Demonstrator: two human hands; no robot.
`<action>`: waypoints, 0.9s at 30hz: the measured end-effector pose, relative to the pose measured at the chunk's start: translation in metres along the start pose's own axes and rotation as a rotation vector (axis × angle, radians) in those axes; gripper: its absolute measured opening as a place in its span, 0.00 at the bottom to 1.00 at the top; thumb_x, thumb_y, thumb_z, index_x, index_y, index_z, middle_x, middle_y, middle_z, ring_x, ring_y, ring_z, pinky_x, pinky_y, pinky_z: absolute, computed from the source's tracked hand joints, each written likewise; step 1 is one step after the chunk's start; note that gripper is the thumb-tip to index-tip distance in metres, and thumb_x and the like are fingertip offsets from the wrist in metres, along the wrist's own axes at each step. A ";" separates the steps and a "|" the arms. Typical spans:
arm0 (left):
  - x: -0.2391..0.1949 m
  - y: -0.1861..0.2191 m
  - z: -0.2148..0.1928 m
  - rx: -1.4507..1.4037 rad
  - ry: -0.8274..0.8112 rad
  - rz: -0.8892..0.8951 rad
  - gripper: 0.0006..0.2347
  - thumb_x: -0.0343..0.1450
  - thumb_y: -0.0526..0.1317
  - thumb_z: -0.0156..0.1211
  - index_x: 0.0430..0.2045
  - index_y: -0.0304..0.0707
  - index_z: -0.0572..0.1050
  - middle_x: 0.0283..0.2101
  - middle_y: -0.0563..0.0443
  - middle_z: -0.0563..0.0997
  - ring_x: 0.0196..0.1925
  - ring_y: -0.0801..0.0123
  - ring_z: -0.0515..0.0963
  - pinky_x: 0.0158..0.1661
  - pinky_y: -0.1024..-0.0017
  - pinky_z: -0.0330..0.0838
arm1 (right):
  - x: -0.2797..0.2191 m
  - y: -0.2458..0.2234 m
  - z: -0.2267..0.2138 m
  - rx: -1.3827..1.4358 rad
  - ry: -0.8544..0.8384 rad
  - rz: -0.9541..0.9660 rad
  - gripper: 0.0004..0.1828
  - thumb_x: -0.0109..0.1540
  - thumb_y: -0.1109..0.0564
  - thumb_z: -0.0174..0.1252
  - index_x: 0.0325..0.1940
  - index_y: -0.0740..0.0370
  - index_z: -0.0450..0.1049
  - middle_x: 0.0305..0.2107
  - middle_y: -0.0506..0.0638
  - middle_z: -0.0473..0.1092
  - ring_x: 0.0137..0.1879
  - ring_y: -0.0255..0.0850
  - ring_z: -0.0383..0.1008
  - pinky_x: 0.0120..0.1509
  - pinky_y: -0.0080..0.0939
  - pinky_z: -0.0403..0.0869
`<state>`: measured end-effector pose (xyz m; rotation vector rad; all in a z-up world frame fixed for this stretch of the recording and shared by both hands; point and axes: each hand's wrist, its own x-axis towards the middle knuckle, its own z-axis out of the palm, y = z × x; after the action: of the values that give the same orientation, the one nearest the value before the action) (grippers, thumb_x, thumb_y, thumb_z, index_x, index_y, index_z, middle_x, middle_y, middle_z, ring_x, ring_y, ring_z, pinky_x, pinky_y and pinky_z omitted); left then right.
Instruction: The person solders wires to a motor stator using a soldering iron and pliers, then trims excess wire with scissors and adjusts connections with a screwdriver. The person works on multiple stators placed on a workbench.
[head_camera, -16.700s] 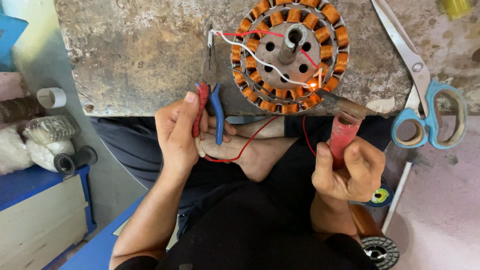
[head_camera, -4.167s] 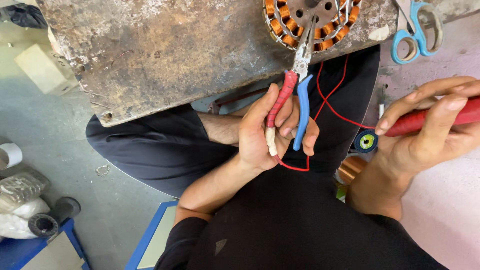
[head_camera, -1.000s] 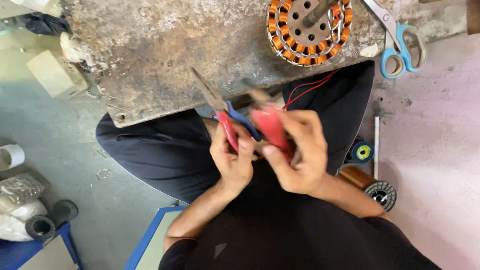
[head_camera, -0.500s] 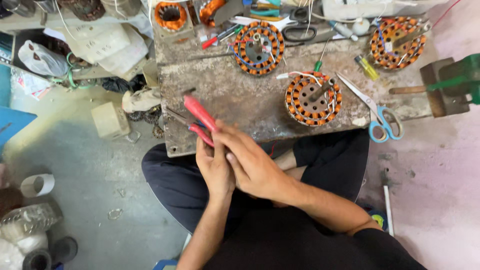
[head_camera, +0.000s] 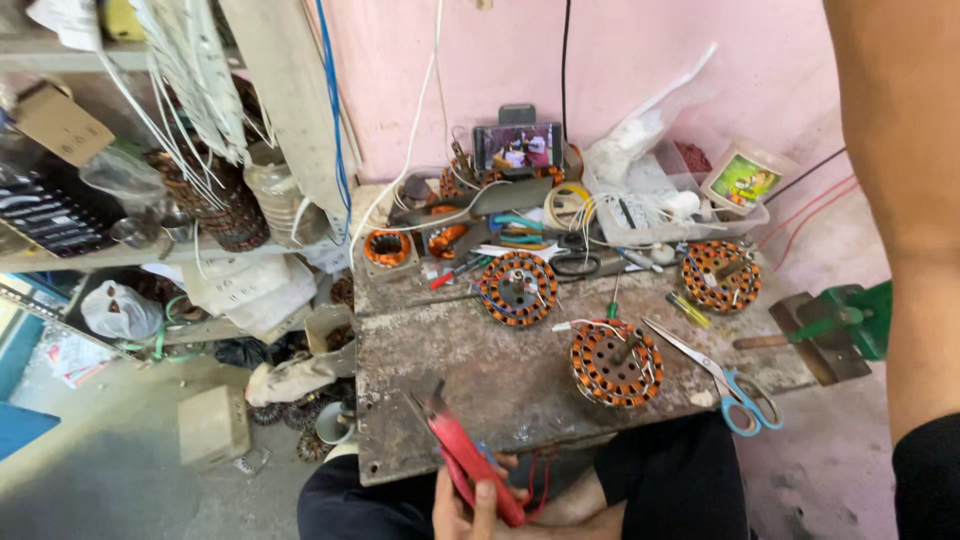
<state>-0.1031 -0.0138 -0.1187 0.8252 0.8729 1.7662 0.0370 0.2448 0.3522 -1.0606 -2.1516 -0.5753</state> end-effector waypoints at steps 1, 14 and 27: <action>0.005 -0.014 -0.007 0.028 -0.057 0.001 0.19 0.69 0.43 0.62 0.47 0.28 0.69 0.39 0.34 0.84 0.37 0.52 0.88 0.37 0.57 0.86 | 0.016 0.009 0.010 -0.017 -0.100 0.030 0.24 0.59 0.61 0.63 0.61 0.64 0.71 0.49 0.56 0.75 0.53 0.51 0.78 0.57 0.45 0.74; -0.050 0.094 0.006 0.805 -0.591 -0.022 0.12 0.72 0.37 0.67 0.45 0.29 0.74 0.46 0.36 0.79 0.52 0.43 0.79 0.54 0.58 0.75 | -0.166 0.025 0.107 0.122 -0.679 0.161 0.29 0.60 0.57 0.63 0.65 0.62 0.70 0.49 0.52 0.77 0.48 0.48 0.79 0.51 0.42 0.75; 0.034 -0.064 0.075 1.331 -0.871 -0.289 0.16 0.82 0.46 0.51 0.60 0.37 0.70 0.58 0.35 0.75 0.60 0.42 0.74 0.60 0.50 0.68 | -0.319 0.025 -0.083 0.961 -1.142 -0.135 0.33 0.60 0.54 0.62 0.70 0.60 0.69 0.48 0.48 0.79 0.44 0.45 0.80 0.46 0.39 0.76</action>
<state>-0.0219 0.0503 -0.1297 1.9467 1.3751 0.2395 0.2317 0.0408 0.1806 -0.6892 -2.8515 1.2380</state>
